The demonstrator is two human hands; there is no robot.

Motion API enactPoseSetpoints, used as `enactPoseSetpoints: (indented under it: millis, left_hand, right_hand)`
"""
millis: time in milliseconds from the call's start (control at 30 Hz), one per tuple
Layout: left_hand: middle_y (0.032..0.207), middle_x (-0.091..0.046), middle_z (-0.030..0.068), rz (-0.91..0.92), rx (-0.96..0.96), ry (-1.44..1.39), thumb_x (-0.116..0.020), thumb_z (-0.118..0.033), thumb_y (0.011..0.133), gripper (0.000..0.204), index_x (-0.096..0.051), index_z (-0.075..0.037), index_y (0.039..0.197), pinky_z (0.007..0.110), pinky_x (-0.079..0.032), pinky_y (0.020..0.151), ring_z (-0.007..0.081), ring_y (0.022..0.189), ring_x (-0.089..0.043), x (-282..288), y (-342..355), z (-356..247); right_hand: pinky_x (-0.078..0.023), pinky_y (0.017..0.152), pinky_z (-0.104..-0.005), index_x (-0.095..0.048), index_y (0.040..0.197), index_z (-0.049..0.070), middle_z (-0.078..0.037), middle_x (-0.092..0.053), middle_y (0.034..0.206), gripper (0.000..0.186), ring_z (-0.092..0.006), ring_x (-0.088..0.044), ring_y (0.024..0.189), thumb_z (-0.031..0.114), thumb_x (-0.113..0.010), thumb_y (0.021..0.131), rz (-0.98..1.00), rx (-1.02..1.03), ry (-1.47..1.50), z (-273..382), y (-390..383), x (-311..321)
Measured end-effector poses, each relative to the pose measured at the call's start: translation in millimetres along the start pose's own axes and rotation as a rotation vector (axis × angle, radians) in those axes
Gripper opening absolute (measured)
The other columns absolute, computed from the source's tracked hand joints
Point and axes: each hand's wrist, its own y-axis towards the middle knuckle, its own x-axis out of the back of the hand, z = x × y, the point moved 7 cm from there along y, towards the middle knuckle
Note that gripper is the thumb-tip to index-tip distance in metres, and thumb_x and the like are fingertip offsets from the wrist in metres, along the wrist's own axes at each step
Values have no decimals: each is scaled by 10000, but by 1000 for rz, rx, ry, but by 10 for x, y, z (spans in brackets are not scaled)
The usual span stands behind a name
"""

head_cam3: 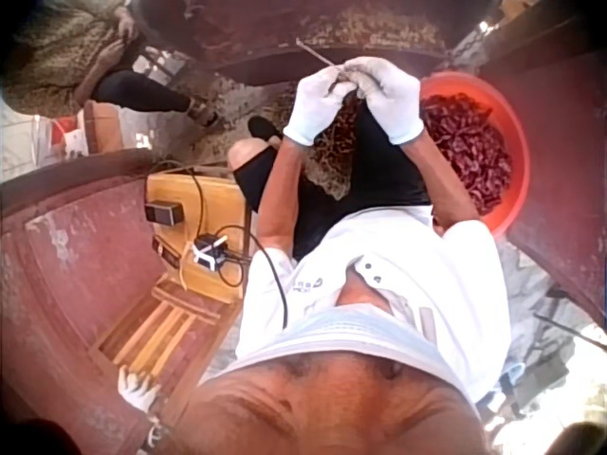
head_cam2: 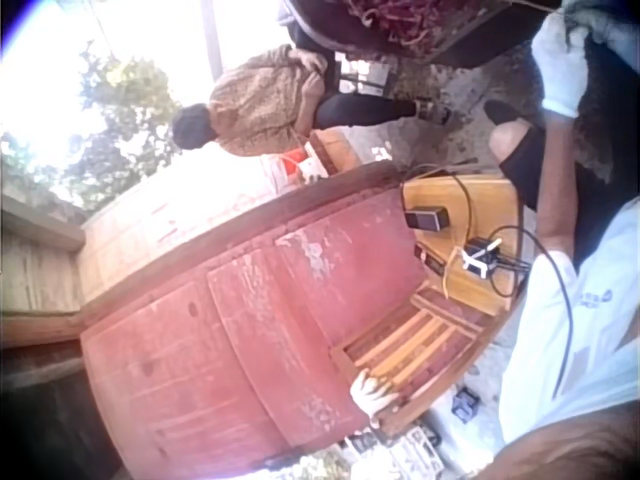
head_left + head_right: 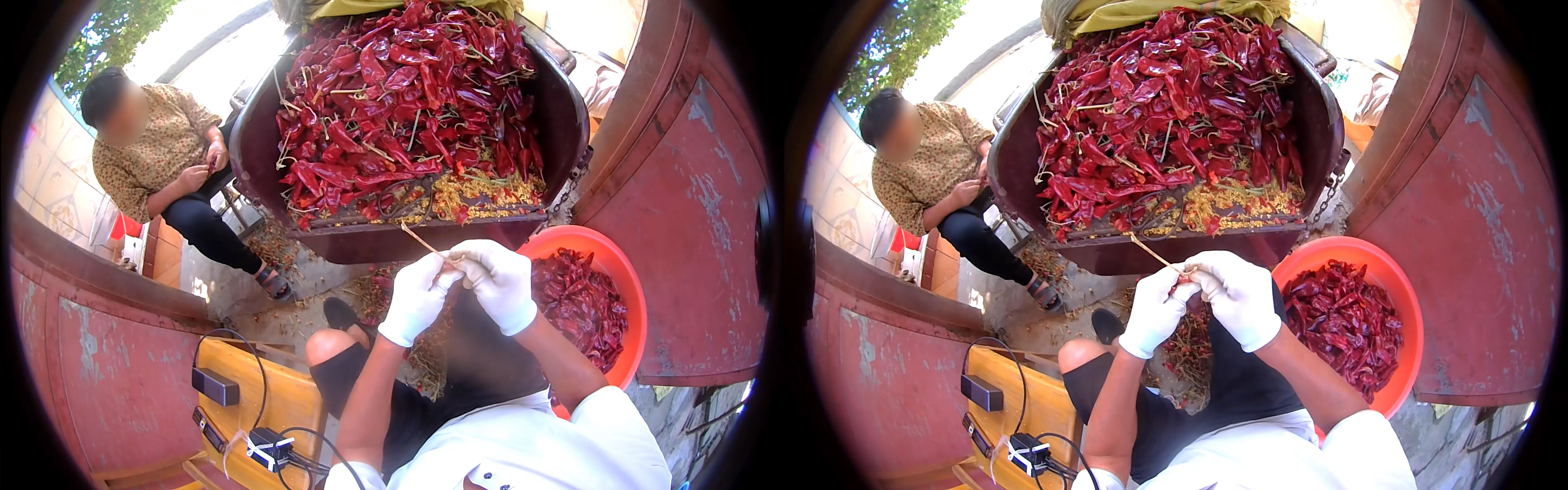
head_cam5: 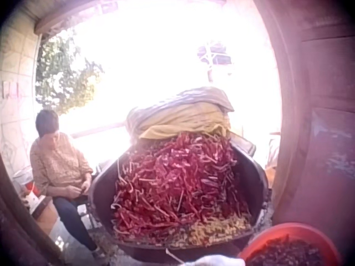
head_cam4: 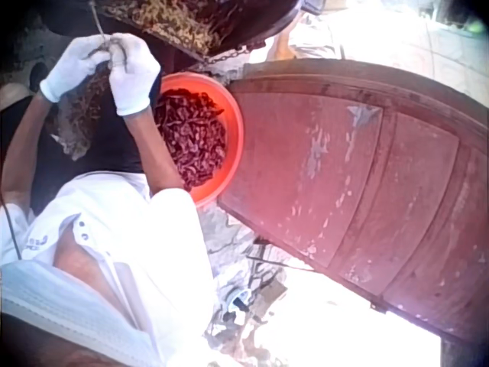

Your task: The person picks up dried red peppers from a large bin, pulls the stems off by hand, and places the peppers into a smaller orange basin.

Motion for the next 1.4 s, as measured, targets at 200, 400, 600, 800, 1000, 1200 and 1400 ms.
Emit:
enactPoseSetpoints:
  millis: [200, 400, 600, 800, 1000, 1200, 1400]
  left_hand:
    - [863, -686, 36, -14, -4, -235, -661, -91, 920, 202, -668, -27, 1112, 218, -464, 566, 57, 622, -572, -122, -54, -52]
    - [928, -710, 20, -83, 253, -488, -622, -120, 946, 261, -655, -30, 1189, 148, -389, 483, 5, 608, -541, 115, -16, -72]
    - [1043, -706, 76, -69, 273, -569, -621, -102, 940, 320, -617, -7, 1246, 164, -412, 478, 28, 614, -559, 85, 4, -102]
    - [1083, -695, 158, -18, 263, -810, -601, -103, 952, 333, -576, 19, 1261, 182, -413, 427, 61, 553, -557, 14, 2, -4]
    - [1077, -693, 171, -32, 293, -850, -593, -99, 959, 304, -579, 13, 1241, 181, -412, 411, 57, 529, -554, 10, 21, 40]
    - [994, -706, 102, -89, 311, -768, -637, -91, 937, 265, -615, -10, 1188, 171, -405, 433, 36, 552, -550, 60, 2, -4]
    - [917, -695, 35, -164, 264, -612, -664, -102, 927, 174, -673, -31, 1086, 159, -407, 500, 18, 624, -560, 177, 3, -9]
  right_hand:
    - [-421, 438, -179, -611, 1040, 20, -30, -652, 773, 131, -47, -557, 513, 135, -582, 985, -136, -531, 852, -351, 171, 13]
    - [-533, 603, -240, -617, 1214, 39, -84, -707, 965, 269, -120, -679, 750, 104, -602, 954, -21, -555, 204, -507, 112, 280]
    - [-544, 856, -330, -681, 1140, 43, -128, -704, 1073, 284, -260, -702, 946, 71, -670, 857, -85, -170, -285, -642, 64, 475]
    - [-551, 717, -404, -638, 1208, 174, -103, -670, 1006, 347, -306, -680, 809, 62, -591, 883, -194, 127, -788, -677, 470, 586]
    - [-550, 729, -457, -638, 1255, 181, -162, -644, 1069, 442, -365, -680, 825, 61, -510, 849, 57, -81, -1070, -1109, 866, 518]
    - [-542, 766, -425, -735, 1002, 132, -118, -691, 958, 192, -331, -676, 855, 180, -578, 903, -131, -49, -918, -1218, 927, 616]
    - [-534, 739, -385, -731, 947, 83, -128, -711, 885, 190, -289, -687, 811, 237, -653, 870, -225, -154, -542, -858, 806, 827]
